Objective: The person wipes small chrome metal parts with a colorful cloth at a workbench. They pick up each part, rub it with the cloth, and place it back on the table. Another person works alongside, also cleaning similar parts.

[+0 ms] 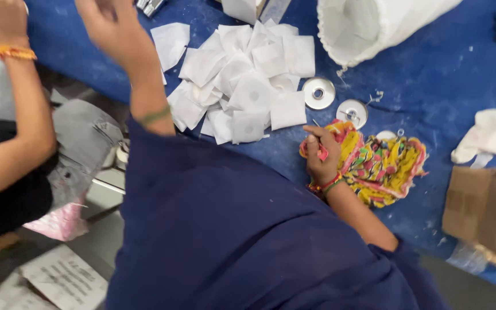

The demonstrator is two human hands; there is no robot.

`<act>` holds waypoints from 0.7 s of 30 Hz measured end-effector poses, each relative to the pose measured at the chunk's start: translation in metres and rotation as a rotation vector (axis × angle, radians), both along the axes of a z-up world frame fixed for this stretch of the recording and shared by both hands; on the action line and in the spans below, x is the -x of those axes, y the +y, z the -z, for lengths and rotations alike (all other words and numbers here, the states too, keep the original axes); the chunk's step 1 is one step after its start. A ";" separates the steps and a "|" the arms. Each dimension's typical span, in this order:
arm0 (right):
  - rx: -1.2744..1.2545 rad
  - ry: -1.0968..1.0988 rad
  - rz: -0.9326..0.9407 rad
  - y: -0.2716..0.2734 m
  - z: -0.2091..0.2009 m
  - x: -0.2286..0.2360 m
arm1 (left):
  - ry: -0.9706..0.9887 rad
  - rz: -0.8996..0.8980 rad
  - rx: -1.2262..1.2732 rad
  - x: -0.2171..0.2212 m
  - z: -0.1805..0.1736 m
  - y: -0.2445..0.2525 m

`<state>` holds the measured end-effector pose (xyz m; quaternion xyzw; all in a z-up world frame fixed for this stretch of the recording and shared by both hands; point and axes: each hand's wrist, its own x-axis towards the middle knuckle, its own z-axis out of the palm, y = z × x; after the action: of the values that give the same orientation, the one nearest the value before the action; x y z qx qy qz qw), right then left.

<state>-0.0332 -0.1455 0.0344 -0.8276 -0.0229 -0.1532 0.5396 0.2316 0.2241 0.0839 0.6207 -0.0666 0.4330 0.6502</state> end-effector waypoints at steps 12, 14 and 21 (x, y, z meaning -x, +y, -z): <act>0.231 -0.236 0.204 -0.004 -0.025 0.019 | 0.279 0.729 -0.554 0.238 -0.040 -0.214; 0.446 -0.331 0.282 -0.012 -0.038 0.030 | 0.243 0.782 -0.570 0.242 -0.029 -0.220; 0.131 -0.150 0.282 -0.066 -0.059 0.085 | 0.331 0.810 -0.602 0.247 0.018 -0.225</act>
<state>-0.1178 -0.2120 0.0932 -0.8423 0.0432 -0.2868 0.4543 -0.0149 -0.0011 0.0655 0.7644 -0.3190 0.0051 0.5603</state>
